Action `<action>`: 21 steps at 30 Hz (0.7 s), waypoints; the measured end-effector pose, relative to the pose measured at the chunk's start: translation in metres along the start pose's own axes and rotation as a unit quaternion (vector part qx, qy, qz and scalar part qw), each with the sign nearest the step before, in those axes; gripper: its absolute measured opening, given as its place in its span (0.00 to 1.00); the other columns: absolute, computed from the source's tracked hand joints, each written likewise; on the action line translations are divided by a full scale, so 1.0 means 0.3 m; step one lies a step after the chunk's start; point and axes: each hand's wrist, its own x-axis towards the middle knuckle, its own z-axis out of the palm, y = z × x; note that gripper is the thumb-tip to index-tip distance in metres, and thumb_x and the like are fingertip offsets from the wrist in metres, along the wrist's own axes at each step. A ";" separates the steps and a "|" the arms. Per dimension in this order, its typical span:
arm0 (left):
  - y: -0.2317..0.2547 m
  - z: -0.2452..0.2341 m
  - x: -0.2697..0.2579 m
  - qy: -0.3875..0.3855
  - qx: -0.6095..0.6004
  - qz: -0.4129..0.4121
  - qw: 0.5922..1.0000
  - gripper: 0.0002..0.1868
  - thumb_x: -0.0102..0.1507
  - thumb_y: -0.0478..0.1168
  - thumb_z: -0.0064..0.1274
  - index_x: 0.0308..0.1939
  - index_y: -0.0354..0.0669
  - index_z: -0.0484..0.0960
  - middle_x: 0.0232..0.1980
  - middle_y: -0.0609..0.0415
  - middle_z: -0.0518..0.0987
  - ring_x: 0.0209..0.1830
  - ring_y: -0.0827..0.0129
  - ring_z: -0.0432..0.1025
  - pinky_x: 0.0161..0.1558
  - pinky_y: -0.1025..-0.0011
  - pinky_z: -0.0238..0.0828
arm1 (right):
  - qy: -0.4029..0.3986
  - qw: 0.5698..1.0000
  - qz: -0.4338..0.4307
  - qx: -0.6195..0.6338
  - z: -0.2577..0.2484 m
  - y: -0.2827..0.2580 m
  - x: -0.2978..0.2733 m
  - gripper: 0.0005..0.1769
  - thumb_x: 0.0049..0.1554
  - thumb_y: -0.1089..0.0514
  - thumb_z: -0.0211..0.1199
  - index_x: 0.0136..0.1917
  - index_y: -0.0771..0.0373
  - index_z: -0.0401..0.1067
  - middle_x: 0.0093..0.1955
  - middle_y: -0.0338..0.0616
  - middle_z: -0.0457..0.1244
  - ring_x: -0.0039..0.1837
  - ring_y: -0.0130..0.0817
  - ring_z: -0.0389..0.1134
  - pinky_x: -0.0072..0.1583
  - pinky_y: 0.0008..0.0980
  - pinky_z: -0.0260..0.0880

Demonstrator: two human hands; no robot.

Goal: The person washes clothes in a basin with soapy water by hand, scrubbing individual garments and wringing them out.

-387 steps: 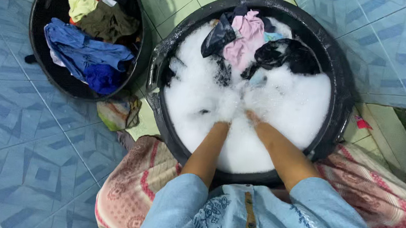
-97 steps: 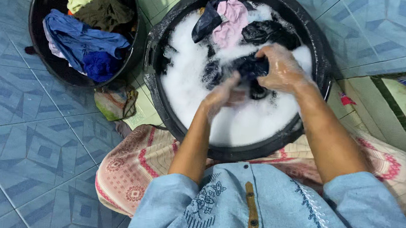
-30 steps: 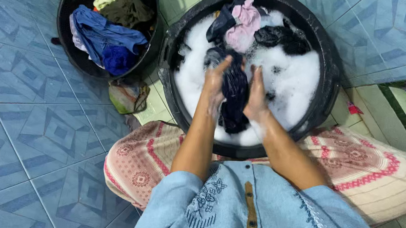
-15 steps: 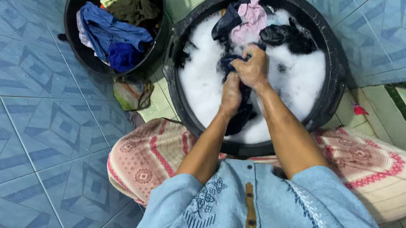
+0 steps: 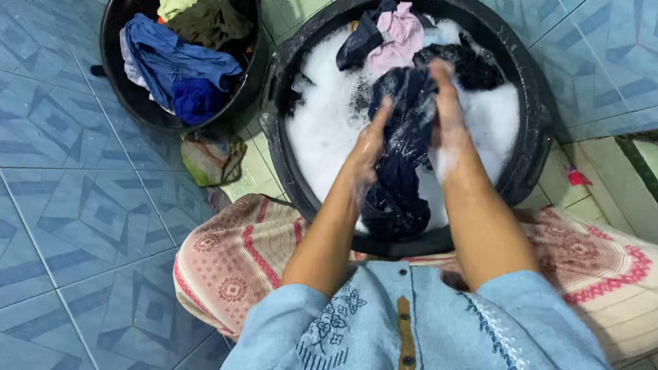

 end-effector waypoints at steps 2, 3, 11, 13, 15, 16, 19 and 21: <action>-0.063 -0.018 0.066 0.026 0.049 0.012 0.998 0.30 0.71 0.62 0.42 0.56 0.37 0.79 0.51 0.46 0.81 0.48 0.59 0.75 0.51 0.61 0.70 | 0.111 0.986 -0.019 -0.126 0.006 0.030 0.026 0.29 0.47 0.51 0.77 0.60 0.55 0.72 0.52 0.47 0.70 0.50 0.38 0.72 0.55 0.38 0.76; -0.080 -0.028 0.135 0.048 0.079 0.039 0.995 0.32 0.71 0.62 0.42 0.57 0.34 0.78 0.54 0.44 0.79 0.51 0.57 0.74 0.53 0.61 0.69 | 0.106 0.962 -0.117 -0.224 0.010 0.050 0.051 0.28 0.46 0.53 0.78 0.59 0.58 0.73 0.52 0.48 0.70 0.52 0.39 0.72 0.56 0.38 0.76; -0.197 -0.060 0.217 -0.065 -0.019 0.275 0.959 0.46 0.71 0.69 0.27 0.75 0.30 0.60 0.76 0.44 0.64 0.75 0.60 0.58 0.73 0.66 0.50 | 0.246 0.734 -0.340 -0.533 -0.060 0.151 0.162 0.29 0.47 0.51 0.75 0.58 0.66 0.71 0.48 0.45 0.70 0.50 0.41 0.72 0.56 0.41 0.70; -0.169 -0.020 0.146 -0.051 -0.004 0.280 0.959 0.46 0.72 0.69 0.24 0.78 0.31 0.57 0.79 0.46 0.61 0.79 0.62 0.54 0.76 0.67 0.46 | 0.221 0.640 -0.466 -0.570 -0.060 0.155 0.146 0.36 0.52 0.44 0.77 0.60 0.72 0.68 0.54 0.57 0.65 0.57 0.50 0.68 0.58 0.45 0.67; -0.135 0.037 0.137 0.004 0.061 0.314 0.947 0.43 0.74 0.65 0.27 0.77 0.30 0.56 0.79 0.44 0.59 0.80 0.58 0.53 0.77 0.63 0.47 | 0.162 0.671 -0.500 -0.523 -0.027 0.159 0.122 0.37 0.57 0.38 0.72 0.63 0.71 0.68 0.58 0.57 0.65 0.60 0.51 0.67 0.61 0.47 0.67; -0.128 0.035 0.147 0.077 0.112 0.223 0.965 0.42 0.74 0.64 0.24 0.73 0.27 0.63 0.74 0.39 0.66 0.75 0.53 0.59 0.74 0.59 0.52 | 0.119 0.747 -0.467 -0.458 -0.004 0.178 0.088 0.35 0.59 0.36 0.67 0.64 0.67 0.70 0.58 0.53 0.66 0.60 0.47 0.68 0.63 0.45 0.68; -0.182 -0.044 0.281 0.103 0.046 0.241 0.964 0.36 0.74 0.59 0.35 0.73 0.33 0.63 0.72 0.43 0.67 0.73 0.56 0.62 0.73 0.60 0.56 | 0.001 0.750 -0.485 -0.450 0.069 0.199 -0.023 0.27 0.55 0.35 0.68 0.55 0.57 0.70 0.60 0.49 0.68 0.66 0.48 0.68 0.70 0.49 0.67; -0.268 -0.114 0.427 -0.053 -0.167 0.375 0.910 0.33 0.73 0.56 0.42 0.74 0.36 0.62 0.71 0.46 0.68 0.71 0.58 0.63 0.73 0.61 0.59 | -0.015 0.706 -0.488 -0.513 0.111 0.206 -0.095 0.30 0.51 0.36 0.72 0.54 0.59 0.69 0.59 0.51 0.67 0.66 0.50 0.68 0.69 0.50 0.67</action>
